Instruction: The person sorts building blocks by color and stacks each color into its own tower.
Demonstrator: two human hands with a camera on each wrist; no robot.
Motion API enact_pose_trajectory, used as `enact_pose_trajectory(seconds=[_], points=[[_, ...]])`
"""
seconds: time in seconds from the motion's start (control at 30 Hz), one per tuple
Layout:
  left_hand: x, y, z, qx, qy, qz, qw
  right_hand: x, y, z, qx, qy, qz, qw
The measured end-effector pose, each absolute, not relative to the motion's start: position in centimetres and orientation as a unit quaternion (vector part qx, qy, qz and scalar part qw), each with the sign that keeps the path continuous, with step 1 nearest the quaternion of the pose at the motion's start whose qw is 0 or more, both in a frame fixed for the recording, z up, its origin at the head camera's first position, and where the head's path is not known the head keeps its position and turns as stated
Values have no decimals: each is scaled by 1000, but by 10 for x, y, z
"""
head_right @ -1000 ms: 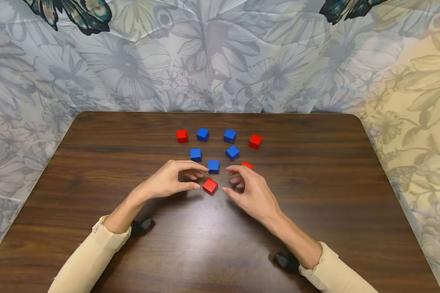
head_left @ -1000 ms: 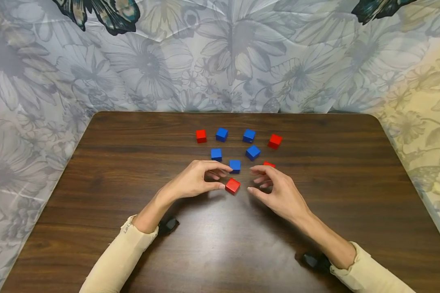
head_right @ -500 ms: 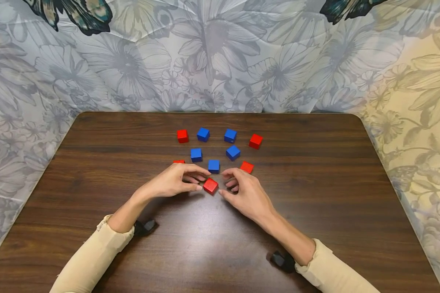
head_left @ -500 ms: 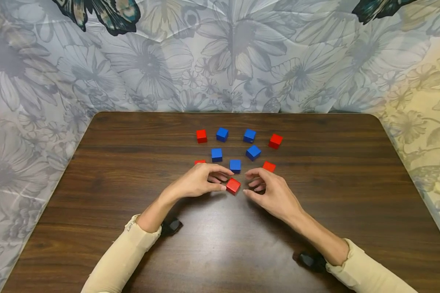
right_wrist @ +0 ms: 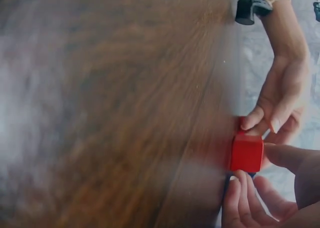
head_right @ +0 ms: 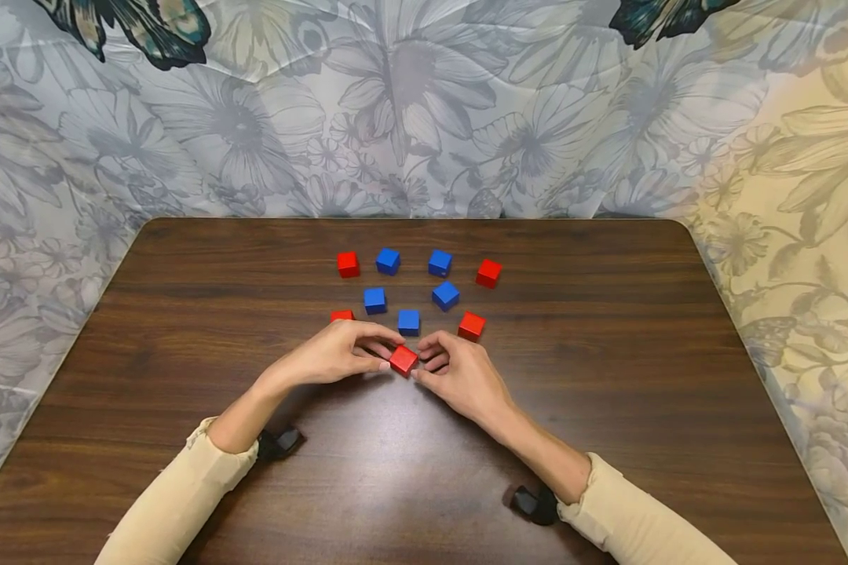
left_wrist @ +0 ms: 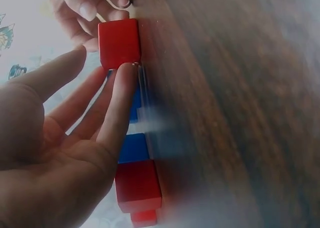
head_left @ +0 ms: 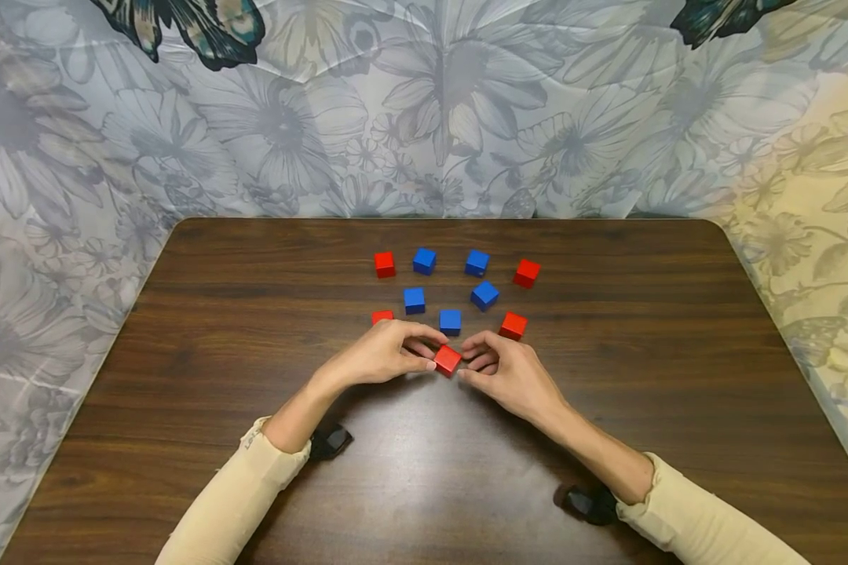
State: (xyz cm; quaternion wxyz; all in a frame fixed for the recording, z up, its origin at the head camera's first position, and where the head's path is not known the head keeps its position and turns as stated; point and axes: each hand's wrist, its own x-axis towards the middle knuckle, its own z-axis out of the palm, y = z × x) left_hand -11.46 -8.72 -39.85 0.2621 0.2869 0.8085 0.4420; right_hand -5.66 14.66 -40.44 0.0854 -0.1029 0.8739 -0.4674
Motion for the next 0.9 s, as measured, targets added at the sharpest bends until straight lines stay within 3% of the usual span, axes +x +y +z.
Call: enact_pose_trajectory(seconds=[0.33,0.9], points=[[-115,-84,-403,287,806,447,259,-56,142,-408,-79,863,-488,108],[-111,-79,-402,266,829,435,231,-56,141,-413,-65,869,-483,92]])
